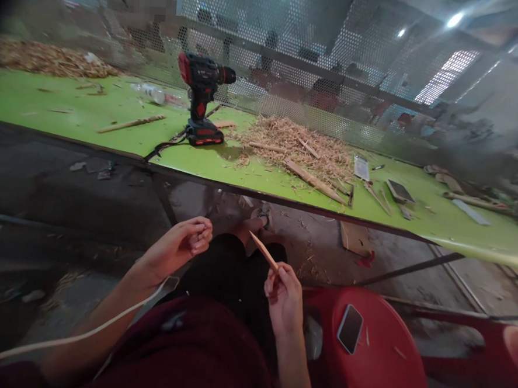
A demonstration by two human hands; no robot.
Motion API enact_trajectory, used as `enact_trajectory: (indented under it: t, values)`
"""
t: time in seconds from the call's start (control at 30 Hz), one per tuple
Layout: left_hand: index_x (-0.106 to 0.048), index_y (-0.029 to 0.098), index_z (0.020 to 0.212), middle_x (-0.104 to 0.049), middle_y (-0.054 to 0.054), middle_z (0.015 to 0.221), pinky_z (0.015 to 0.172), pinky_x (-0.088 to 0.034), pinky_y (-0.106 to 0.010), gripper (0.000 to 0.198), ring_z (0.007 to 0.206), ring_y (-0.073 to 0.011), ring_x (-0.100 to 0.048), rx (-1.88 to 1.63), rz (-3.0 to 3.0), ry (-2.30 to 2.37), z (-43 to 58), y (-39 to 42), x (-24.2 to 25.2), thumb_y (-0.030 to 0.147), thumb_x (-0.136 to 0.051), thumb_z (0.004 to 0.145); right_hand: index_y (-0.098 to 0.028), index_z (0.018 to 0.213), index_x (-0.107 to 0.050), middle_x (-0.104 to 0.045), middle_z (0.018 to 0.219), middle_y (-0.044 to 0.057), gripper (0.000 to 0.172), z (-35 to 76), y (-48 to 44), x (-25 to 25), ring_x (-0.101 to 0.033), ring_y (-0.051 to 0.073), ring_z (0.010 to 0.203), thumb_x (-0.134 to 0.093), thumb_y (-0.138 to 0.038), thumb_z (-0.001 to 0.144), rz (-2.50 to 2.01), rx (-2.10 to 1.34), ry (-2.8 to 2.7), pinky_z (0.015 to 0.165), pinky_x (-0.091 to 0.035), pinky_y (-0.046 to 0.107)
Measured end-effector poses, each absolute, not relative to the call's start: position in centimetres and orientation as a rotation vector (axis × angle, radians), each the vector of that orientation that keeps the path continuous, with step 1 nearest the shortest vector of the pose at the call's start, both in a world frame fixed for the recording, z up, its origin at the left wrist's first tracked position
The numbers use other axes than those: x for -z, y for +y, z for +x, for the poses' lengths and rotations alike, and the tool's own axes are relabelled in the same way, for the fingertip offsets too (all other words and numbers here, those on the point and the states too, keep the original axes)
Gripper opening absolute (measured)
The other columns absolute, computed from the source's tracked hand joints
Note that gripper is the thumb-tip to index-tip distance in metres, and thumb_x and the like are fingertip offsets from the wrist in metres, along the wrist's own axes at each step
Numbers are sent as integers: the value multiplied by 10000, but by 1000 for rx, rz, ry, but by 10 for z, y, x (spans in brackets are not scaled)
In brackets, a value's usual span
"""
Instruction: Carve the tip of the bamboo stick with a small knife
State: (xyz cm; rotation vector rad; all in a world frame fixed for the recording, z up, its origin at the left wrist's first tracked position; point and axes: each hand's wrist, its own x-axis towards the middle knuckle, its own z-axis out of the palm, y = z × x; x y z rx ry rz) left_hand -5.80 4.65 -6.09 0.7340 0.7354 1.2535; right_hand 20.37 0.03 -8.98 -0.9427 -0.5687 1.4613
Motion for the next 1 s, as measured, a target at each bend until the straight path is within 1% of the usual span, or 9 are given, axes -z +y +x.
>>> enact_trajectory:
  t: [0.1, 0.23, 0.33, 0.47, 0.57, 0.67, 0.83, 0.93, 1.0]
  values:
    - [-705, 142, 918, -584, 17, 688, 506, -384, -202, 212, 549, -77, -494, -1273, 832, 836, -60, 48, 64, 274, -790, 774, -185, 885, -742, -653, 760, 7, 290, 193, 0, 88, -461, 61, 531, -927, -346, 730, -919, -1534, -517, 480, -396, 163]
    - [-683, 155, 877, -623, 13, 683, 525, -427, -224, 225, 559, -103, -549, -1450, 993, 1084, -81, 55, 78, 311, -793, 757, -188, 939, -728, -659, 782, 0, 252, 180, 0, 85, -440, 48, 517, -882, -304, 775, -824, -1659, -457, 472, -398, 150]
    - [-654, 171, 848, -593, 30, 646, 513, -424, -224, 243, 530, -103, -529, -1668, 882, 1297, -110, 59, 99, 356, -772, 745, -208, 1008, -728, -665, 814, -6, 172, 175, 2, 82, -426, 49, 503, -790, -246, 852, -750, -1728, -460, 458, -397, 155]
    - [-620, 187, 845, -566, 40, 663, 511, -424, -213, 277, 538, -102, -523, -1797, 675, 1519, -147, 55, 138, 396, -744, 712, -220, 1092, -735, -683, 858, 3, 202, 172, 5, 77, -437, 61, 494, -721, -174, 895, -666, -1762, -459, 440, -404, 179]
    - [-613, 194, 876, -568, 40, 665, 501, -421, -217, 310, 540, -118, -526, -1720, 664, 1638, -161, 43, 172, 432, -701, 696, -202, 1092, -738, -686, 867, 7, 192, 170, 6, 75, -430, 54, 490, -723, -178, 902, -648, -1763, -467, 439, -396, 175]
    - [-623, 206, 837, -605, 19, 660, 503, -447, -247, 311, 544, -155, -556, -1480, 790, 1891, -163, 22, 208, 440, -668, 637, -192, 1048, -743, -656, 822, -8, 158, 169, 5, 75, -417, 45, 488, -747, -218, 892, -664, -1750, -490, 442, -378, 162]
    - [-685, 247, 786, -734, -40, 752, 653, -551, -332, 246, 727, -259, -696, -1016, 1182, 1826, -147, -26, 247, 441, -690, 635, -193, 970, -731, -645, 798, -12, 146, 168, 2, 75, -390, 42, 470, -766, -273, 853, -766, -1717, -512, 435, -351, 163]
    - [-696, 255, 832, -741, -37, 783, 688, -557, -338, 225, 750, -254, -704, -1040, 1251, 1812, -124, -39, 246, 464, -659, 757, -193, 952, -710, -696, 866, 13, 157, 164, 2, 77, -393, 36, 449, -762, -270, 825, -836, -1691, -549, 426, -341, 170]
    - [-682, 252, 840, -729, -35, 787, 691, -560, -332, 255, 736, -240, -696, -1161, 1259, 1796, -110, -34, 238, 498, -665, 772, -194, 960, -709, -697, 851, 14, 173, 160, 2, 79, -439, 43, 451, -772, -278, 822, -888, -1664, -626, 432, -346, 174]
